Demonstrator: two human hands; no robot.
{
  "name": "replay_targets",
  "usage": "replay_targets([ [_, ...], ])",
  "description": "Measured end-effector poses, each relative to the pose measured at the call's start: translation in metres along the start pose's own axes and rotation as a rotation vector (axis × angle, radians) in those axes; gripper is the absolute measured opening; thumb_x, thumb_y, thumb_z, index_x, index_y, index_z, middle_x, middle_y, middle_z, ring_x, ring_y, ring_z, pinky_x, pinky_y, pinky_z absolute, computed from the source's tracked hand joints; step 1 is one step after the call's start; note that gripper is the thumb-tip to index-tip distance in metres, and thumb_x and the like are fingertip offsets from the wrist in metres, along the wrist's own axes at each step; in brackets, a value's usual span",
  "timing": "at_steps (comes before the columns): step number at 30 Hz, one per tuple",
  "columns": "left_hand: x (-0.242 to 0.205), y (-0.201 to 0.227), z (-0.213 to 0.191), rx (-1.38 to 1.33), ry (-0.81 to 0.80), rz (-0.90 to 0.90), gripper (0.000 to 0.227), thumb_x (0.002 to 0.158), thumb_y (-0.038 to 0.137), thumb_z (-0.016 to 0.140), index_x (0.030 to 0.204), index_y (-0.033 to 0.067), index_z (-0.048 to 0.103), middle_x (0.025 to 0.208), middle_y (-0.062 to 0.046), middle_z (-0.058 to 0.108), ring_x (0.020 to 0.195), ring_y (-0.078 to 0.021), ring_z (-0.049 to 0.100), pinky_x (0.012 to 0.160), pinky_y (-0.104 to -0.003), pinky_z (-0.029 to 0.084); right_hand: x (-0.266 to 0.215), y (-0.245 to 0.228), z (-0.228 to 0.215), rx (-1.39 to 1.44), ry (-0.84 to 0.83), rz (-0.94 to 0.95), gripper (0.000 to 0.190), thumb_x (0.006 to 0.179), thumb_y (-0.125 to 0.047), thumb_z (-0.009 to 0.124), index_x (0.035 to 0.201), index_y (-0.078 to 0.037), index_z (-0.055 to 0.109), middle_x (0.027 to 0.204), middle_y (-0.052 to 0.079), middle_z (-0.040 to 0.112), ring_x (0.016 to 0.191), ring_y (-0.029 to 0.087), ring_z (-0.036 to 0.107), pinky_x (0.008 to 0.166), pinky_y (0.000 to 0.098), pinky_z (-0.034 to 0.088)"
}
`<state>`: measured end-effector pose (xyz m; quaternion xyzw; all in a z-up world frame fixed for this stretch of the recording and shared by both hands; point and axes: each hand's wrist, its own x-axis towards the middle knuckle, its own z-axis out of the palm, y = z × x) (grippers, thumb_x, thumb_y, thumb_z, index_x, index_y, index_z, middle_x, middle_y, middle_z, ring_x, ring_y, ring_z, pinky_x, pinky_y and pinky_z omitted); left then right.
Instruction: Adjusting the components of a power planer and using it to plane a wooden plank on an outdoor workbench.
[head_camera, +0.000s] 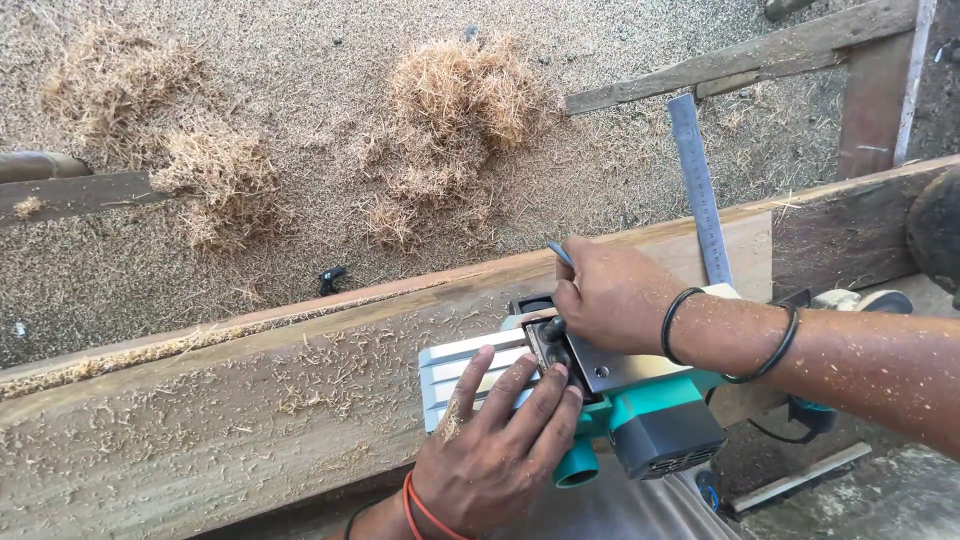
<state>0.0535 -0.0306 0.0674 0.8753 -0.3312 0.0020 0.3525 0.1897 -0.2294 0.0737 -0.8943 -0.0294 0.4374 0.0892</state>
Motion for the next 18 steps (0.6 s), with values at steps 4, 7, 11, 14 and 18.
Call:
replay_targets([
  [4,0.001,0.001,0.0,0.028,0.0,-0.003,0.04,0.098,0.026,0.053,0.132,0.0086,0.064,0.139,-0.012,0.064,0.13,-0.0318,0.06,0.123,-0.059,0.024,-0.001,-0.013,-0.007,-0.046,-0.006,-0.047,0.023,0.092,-0.023,0.052,0.104,-0.005,0.059,0.087,0.023,0.072,0.09,0.044,0.069,0.082,0.0547,0.053],
  [7,0.0,0.001,-0.001,0.003,0.001,-0.014,0.041,0.098,0.026,0.053,0.133,0.0083,0.065,0.137,-0.012,0.064,0.131,-0.0319,0.06,0.122,-0.06,0.025,0.007,-0.005,-0.002,-0.042,-0.057,0.001,0.028,0.093,-0.026,0.054,0.107,-0.003,0.059,0.088,0.024,0.072,0.09,0.044,0.07,0.083,0.0548,0.052],
  [11,-0.001,0.002,-0.001,0.026,0.002,-0.01,0.039,0.099,0.026,0.052,0.133,0.0093,0.064,0.14,-0.012,0.064,0.132,-0.0322,0.059,0.122,-0.06,0.027,0.015,0.015,0.006,-0.005,-0.158,0.187,0.037,0.098,-0.031,0.054,0.105,0.003,0.066,0.087,0.028,0.073,0.09,0.043,0.073,0.086,0.0527,0.055],
  [14,0.0,0.001,0.0,0.018,0.003,-0.006,0.039,0.099,0.026,0.052,0.132,0.0091,0.064,0.14,-0.012,0.064,0.132,-0.0328,0.06,0.12,-0.061,0.028,0.013,0.01,-0.001,-0.007,-0.205,0.221,0.042,0.1,-0.032,0.052,0.101,0.004,0.072,0.086,0.029,0.073,0.09,0.042,0.075,0.087,0.0521,0.056],
  [18,0.001,0.001,-0.003,0.014,-0.012,0.01,0.042,0.098,0.028,0.053,0.133,0.008,0.064,0.139,-0.013,0.063,0.13,-0.0337,0.06,0.119,-0.062,0.031,0.006,0.004,-0.003,-0.052,-0.136,0.092,0.037,0.099,-0.033,0.052,0.105,0.001,0.062,0.086,0.026,0.074,0.092,0.043,0.072,0.086,0.0535,0.053],
])
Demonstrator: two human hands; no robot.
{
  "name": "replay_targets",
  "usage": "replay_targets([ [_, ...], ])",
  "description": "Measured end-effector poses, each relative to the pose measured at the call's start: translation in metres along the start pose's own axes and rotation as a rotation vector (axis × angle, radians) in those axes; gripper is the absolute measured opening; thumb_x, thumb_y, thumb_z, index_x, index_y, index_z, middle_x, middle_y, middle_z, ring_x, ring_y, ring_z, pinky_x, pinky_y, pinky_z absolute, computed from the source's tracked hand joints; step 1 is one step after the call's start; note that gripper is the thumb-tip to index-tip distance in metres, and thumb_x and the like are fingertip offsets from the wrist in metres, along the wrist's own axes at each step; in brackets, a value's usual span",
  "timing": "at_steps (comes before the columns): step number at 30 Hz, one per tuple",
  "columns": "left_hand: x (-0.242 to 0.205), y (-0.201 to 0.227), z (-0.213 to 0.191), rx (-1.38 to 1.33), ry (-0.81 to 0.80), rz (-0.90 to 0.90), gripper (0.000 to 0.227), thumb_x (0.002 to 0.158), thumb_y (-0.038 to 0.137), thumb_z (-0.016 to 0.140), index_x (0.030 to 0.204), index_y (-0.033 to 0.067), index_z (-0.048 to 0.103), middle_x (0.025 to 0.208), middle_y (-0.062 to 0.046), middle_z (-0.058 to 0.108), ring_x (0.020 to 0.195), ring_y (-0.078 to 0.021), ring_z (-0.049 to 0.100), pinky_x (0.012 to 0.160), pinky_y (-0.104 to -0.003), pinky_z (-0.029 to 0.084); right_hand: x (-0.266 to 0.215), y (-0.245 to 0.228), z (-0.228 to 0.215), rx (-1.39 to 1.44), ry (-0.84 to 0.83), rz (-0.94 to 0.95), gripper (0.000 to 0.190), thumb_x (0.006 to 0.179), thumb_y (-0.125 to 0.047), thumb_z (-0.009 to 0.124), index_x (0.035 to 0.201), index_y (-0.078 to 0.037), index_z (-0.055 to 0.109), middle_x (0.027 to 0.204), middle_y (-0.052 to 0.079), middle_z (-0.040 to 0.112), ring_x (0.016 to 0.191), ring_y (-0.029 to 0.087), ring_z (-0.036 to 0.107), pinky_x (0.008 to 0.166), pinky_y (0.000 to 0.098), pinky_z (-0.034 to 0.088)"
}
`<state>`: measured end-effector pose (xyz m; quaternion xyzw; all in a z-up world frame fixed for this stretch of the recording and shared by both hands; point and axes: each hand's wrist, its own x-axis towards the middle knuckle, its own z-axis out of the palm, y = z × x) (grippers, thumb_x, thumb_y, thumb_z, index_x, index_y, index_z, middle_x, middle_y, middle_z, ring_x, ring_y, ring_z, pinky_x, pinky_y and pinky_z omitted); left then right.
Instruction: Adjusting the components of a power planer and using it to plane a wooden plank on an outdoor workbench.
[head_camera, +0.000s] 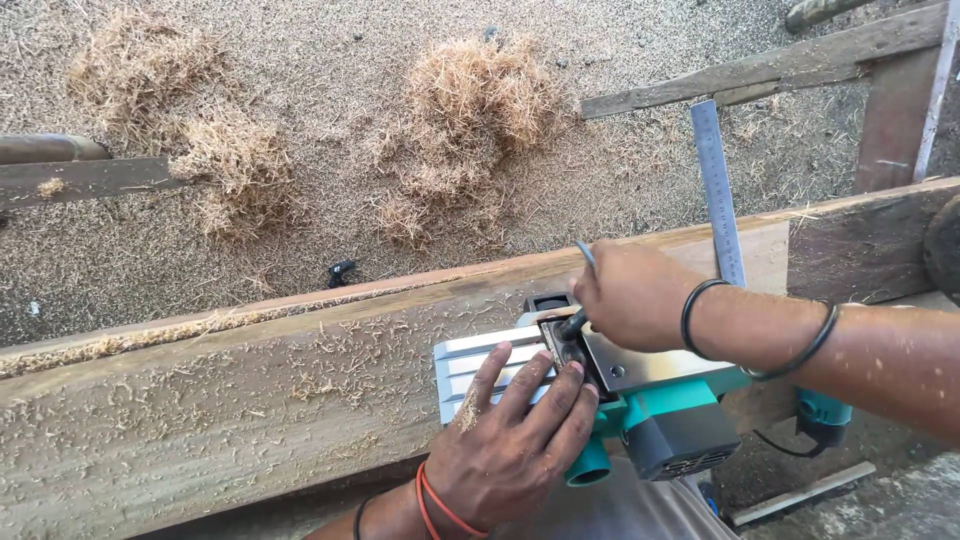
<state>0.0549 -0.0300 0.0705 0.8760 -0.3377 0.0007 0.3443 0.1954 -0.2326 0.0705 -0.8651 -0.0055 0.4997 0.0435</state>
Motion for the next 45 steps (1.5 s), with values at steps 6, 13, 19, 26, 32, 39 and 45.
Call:
replay_targets([
  [6,-0.003,-0.001,0.003,-0.021,0.002,-0.013,0.044,0.096,0.027,0.052,0.134,0.0086,0.064,0.14,-0.013,0.062,0.13,-0.0333,0.06,0.118,-0.061,0.033,-0.01,-0.023,-0.011,-0.059,0.0,-0.297,0.022,0.093,-0.024,0.052,0.101,-0.005,0.06,0.084,0.022,0.071,0.086,0.043,0.07,0.079,0.0535,0.053],
  [13,-0.001,-0.003,-0.001,-0.044,-0.014,-0.001,0.044,0.097,0.027,0.054,0.135,0.0073,0.064,0.141,-0.014,0.061,0.129,-0.0349,0.06,0.114,-0.061,0.037,-0.007,-0.009,-0.002,0.04,0.058,-0.204,0.017,0.087,-0.02,0.056,0.094,-0.007,0.063,0.08,0.02,0.071,0.083,0.039,0.07,0.076,0.0516,0.054],
  [19,-0.001,-0.006,0.002,-0.046,-0.011,0.011,0.044,0.094,0.029,0.053,0.132,0.0084,0.064,0.141,-0.014,0.061,0.133,-0.0392,0.058,0.111,-0.064,0.04,-0.015,-0.006,0.007,0.057,0.291,-0.311,0.038,0.083,-0.038,0.074,0.09,-0.003,0.061,0.076,0.018,0.067,0.076,0.041,0.067,0.069,0.0516,0.052],
  [26,-0.005,-0.004,0.009,0.05,0.01,0.045,0.04,0.102,0.033,0.052,0.134,0.0108,0.064,0.141,-0.013,0.063,0.135,-0.0399,0.06,0.11,-0.061,0.043,-0.009,0.012,0.013,0.125,0.288,-0.419,0.035,0.088,-0.037,0.071,0.09,-0.005,0.058,0.073,0.016,0.065,0.071,0.038,0.067,0.064,0.0491,0.051],
  [32,-0.004,-0.005,0.01,0.138,0.019,0.073,0.037,0.105,0.034,0.051,0.134,0.0127,0.063,0.143,-0.01,0.063,0.135,-0.0381,0.061,0.111,-0.056,0.046,-0.007,0.024,0.019,0.17,0.314,-0.531,0.032,0.09,-0.033,0.069,0.098,-0.005,0.055,0.074,0.015,0.066,0.071,0.039,0.069,0.062,0.0497,0.052],
  [39,-0.002,-0.002,0.008,0.125,-0.028,0.062,0.039,0.103,0.03,0.048,0.134,0.0132,0.064,0.144,-0.01,0.063,0.133,-0.0373,0.061,0.108,-0.053,0.049,-0.009,0.025,0.014,0.253,0.27,-0.586,0.031,0.092,-0.03,0.069,0.097,-0.004,0.053,0.072,0.013,0.069,0.07,0.037,0.071,0.061,0.0483,0.054],
  [45,-0.001,0.001,0.01,0.117,-0.024,0.041,0.04,0.105,0.036,0.05,0.134,0.0128,0.064,0.144,-0.008,0.063,0.134,-0.0334,0.061,0.108,-0.051,0.048,-0.007,0.026,0.012,0.272,0.271,-0.622,0.031,0.092,-0.03,0.071,0.097,-0.005,0.054,0.074,0.013,0.07,0.071,0.037,0.071,0.06,0.0477,0.054],
])
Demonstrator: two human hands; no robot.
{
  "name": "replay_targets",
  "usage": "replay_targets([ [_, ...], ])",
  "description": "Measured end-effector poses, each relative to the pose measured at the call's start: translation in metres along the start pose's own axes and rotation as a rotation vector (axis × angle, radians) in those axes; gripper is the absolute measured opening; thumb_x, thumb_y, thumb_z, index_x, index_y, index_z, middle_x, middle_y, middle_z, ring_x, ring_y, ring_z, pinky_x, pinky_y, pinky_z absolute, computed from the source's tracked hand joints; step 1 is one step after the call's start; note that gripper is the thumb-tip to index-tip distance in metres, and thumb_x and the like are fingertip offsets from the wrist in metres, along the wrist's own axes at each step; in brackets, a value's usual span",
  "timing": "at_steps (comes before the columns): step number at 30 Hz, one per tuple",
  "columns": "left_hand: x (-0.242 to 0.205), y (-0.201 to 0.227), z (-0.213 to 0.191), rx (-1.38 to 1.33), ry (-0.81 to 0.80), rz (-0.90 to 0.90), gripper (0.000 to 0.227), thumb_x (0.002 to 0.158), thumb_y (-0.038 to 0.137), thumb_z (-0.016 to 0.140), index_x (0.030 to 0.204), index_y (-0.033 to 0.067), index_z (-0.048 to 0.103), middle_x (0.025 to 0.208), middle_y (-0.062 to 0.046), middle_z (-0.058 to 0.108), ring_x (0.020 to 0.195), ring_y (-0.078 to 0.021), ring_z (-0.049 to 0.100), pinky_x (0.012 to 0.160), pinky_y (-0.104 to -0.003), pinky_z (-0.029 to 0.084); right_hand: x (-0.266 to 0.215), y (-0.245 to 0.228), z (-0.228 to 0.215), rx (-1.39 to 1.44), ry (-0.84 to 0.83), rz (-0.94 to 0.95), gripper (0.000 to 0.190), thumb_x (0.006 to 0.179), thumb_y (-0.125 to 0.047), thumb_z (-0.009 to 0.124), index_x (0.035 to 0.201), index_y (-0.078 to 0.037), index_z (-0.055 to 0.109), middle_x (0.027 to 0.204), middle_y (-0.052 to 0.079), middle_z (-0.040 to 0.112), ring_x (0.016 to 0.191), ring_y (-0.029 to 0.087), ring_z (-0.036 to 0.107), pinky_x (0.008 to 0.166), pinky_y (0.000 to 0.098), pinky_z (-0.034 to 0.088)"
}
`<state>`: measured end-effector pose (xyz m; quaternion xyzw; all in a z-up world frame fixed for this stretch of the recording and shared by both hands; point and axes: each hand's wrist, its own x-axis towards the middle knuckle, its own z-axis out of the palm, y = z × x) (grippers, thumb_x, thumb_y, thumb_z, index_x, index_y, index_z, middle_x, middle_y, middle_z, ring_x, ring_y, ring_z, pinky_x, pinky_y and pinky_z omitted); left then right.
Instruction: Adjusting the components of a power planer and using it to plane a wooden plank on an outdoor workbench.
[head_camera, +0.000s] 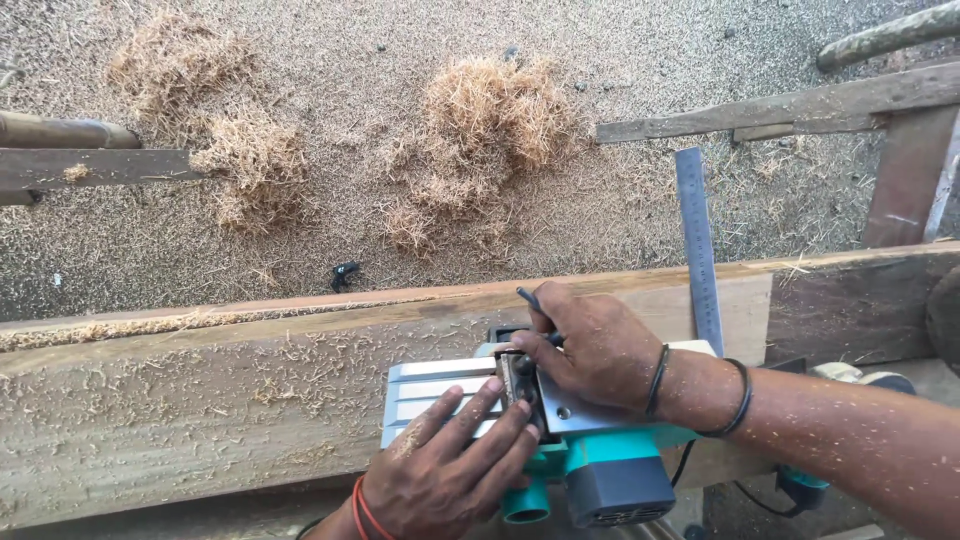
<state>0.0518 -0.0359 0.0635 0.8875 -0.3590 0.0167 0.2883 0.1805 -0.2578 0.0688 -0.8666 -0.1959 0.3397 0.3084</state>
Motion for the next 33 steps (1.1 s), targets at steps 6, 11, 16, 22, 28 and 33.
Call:
replay_targets([
  [6,-0.001,-0.015,-0.004,-0.154,0.025,-0.056,0.038,0.103,0.037,0.059,0.132,0.0137,0.064,0.14,-0.007,0.065,0.135,-0.0313,0.061,0.112,-0.051,0.044,0.019,0.038,0.014,-0.221,-0.015,-0.397,0.026,0.094,-0.029,0.072,0.079,-0.013,0.059,0.064,0.012,0.063,0.058,0.036,0.066,0.052,0.0482,0.051],
  [11,-0.021,-0.006,0.004,-0.075,0.05,-0.029,0.038,0.105,0.043,0.062,0.134,0.017,0.064,0.141,-0.006,0.067,0.137,-0.028,0.06,0.116,-0.049,0.042,0.028,0.03,0.001,0.005,-0.113,-0.613,0.028,0.092,-0.028,0.073,0.082,-0.01,0.054,0.064,0.009,0.058,0.059,0.036,0.063,0.05,0.0485,0.047],
  [16,-0.015,-0.01,0.014,0.002,0.06,-0.015,0.037,0.107,0.046,0.06,0.132,0.0193,0.064,0.139,-0.002,0.068,0.136,-0.0276,0.061,0.116,-0.049,0.042,0.053,0.038,-0.024,0.099,-0.237,-0.869,0.018,0.08,-0.018,0.066,0.085,-0.008,0.052,0.075,0.009,0.057,0.069,0.033,0.062,0.061,0.0467,0.05],
  [22,-0.017,-0.008,0.017,0.023,0.051,0.009,0.036,0.109,0.044,0.059,0.135,0.0204,0.063,0.14,-0.001,0.068,0.135,-0.0268,0.062,0.115,-0.049,0.044,0.05,0.013,-0.059,-0.129,-0.558,-0.662,0.03,0.076,-0.014,0.067,0.105,-0.009,0.064,0.093,0.008,0.063,0.094,0.03,0.064,0.075,0.0479,0.05],
  [28,-0.01,-0.007,0.009,-0.015,0.055,0.0,0.039,0.106,0.046,0.061,0.132,0.0162,0.064,0.14,-0.007,0.067,0.135,-0.0306,0.061,0.113,-0.051,0.045,0.045,0.001,-0.073,-0.409,-0.446,-0.952,0.036,0.085,-0.022,0.063,0.121,-0.016,0.067,0.114,0.008,0.065,0.117,0.031,0.061,0.092,0.0455,0.051],
  [33,-0.008,-0.004,0.004,-0.081,0.009,-0.046,0.04,0.104,0.044,0.063,0.131,0.0141,0.064,0.139,-0.01,0.066,0.134,-0.0314,0.061,0.111,-0.051,0.046,0.041,0.02,-0.079,-0.527,-0.155,-1.237,0.03,0.098,-0.026,0.057,0.126,-0.016,0.066,0.141,0.011,0.062,0.14,0.033,0.052,0.112,0.0449,0.046],
])
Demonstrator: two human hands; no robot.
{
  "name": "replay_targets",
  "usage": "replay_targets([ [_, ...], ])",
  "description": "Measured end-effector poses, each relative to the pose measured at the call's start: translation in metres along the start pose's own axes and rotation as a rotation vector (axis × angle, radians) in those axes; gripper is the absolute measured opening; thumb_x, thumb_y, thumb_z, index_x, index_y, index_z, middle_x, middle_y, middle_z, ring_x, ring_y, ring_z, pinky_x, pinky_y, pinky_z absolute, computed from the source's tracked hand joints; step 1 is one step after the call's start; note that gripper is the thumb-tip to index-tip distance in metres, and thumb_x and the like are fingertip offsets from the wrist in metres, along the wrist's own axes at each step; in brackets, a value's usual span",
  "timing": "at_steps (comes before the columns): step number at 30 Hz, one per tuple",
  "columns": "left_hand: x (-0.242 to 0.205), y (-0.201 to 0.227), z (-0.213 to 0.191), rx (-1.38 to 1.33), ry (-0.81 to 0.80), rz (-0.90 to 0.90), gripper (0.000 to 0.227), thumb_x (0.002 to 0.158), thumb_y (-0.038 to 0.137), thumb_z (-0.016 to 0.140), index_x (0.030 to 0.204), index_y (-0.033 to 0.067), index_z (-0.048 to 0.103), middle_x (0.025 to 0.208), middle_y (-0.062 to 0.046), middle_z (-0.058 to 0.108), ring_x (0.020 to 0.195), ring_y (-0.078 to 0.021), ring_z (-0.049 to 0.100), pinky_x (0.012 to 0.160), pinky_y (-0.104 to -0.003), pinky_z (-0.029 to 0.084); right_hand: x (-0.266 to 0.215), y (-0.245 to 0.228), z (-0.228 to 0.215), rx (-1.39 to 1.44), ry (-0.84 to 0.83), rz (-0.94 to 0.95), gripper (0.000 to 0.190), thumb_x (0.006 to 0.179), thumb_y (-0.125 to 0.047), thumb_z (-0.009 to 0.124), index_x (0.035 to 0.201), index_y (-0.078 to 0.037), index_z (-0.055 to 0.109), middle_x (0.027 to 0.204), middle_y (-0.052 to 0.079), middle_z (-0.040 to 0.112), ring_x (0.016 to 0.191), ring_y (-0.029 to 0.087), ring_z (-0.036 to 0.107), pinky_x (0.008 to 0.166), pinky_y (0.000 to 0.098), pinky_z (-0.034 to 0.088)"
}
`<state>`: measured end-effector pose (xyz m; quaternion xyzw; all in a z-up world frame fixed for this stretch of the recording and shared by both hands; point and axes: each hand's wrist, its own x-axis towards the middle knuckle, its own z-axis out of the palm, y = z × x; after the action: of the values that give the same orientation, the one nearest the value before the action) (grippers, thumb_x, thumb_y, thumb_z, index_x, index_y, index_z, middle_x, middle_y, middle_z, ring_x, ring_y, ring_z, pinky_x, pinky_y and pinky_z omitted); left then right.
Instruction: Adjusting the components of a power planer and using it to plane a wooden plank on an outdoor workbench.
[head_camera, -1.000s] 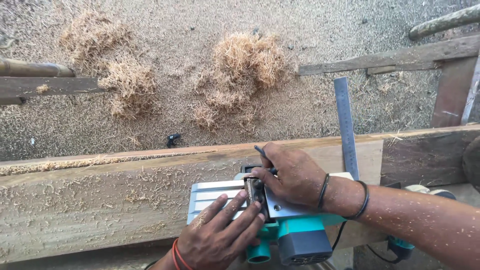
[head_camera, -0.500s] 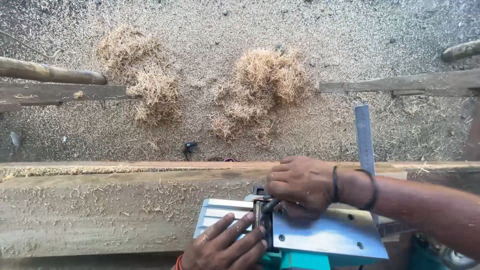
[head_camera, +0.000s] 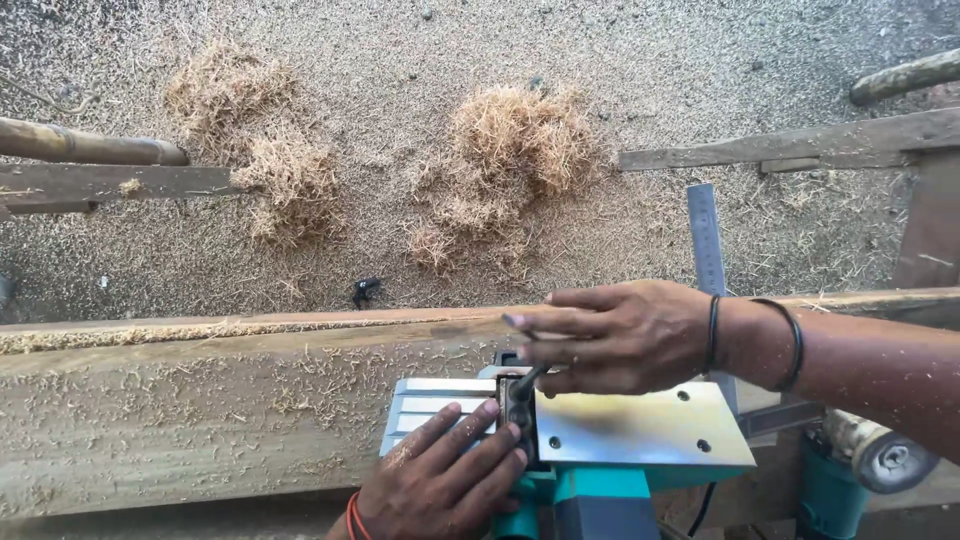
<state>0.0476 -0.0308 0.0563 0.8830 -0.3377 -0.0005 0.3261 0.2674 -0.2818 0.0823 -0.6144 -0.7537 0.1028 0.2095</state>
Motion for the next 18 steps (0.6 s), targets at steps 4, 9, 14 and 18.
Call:
replay_targets([
  [4,0.005,0.004,-0.008,0.01,-0.014,-0.023,0.042,0.096,0.036,0.064,0.132,0.0154,0.065,0.137,-0.007,0.067,0.133,-0.0294,0.062,0.111,-0.051,0.046,0.003,-0.008,-0.011,0.032,0.008,0.244,0.032,0.092,-0.029,0.057,0.122,-0.02,0.067,0.127,0.006,0.068,0.13,0.032,0.059,0.106,0.0467,0.049],
  [9,0.005,0.005,-0.007,-0.038,0.089,-0.009,0.044,0.101,0.037,0.066,0.137,0.013,0.064,0.131,-0.008,0.066,0.129,-0.032,0.063,0.108,-0.048,0.049,0.026,-0.037,-0.02,0.601,-0.215,1.168,0.02,0.092,-0.024,0.054,0.101,-0.01,0.063,0.083,0.016,0.07,0.085,0.037,0.069,0.075,0.0497,0.052],
  [14,0.006,0.005,-0.007,-0.054,0.103,0.007,0.044,0.101,0.039,0.067,0.136,0.0121,0.063,0.131,-0.009,0.066,0.128,-0.0338,0.063,0.106,-0.05,0.049,0.046,-0.059,0.013,0.634,-0.211,1.227,0.02,0.09,-0.022,0.054,0.093,-0.005,0.064,0.084,0.02,0.071,0.086,0.041,0.068,0.078,0.0521,0.052],
  [18,0.007,0.005,-0.009,-0.057,0.127,0.01,0.043,0.101,0.038,0.067,0.134,0.0114,0.064,0.13,-0.01,0.066,0.127,-0.0344,0.064,0.106,-0.05,0.05,0.054,-0.062,0.023,0.525,-0.275,1.322,0.024,0.09,-0.023,0.053,0.092,-0.002,0.065,0.088,0.023,0.071,0.091,0.044,0.068,0.082,0.0547,0.051],
])
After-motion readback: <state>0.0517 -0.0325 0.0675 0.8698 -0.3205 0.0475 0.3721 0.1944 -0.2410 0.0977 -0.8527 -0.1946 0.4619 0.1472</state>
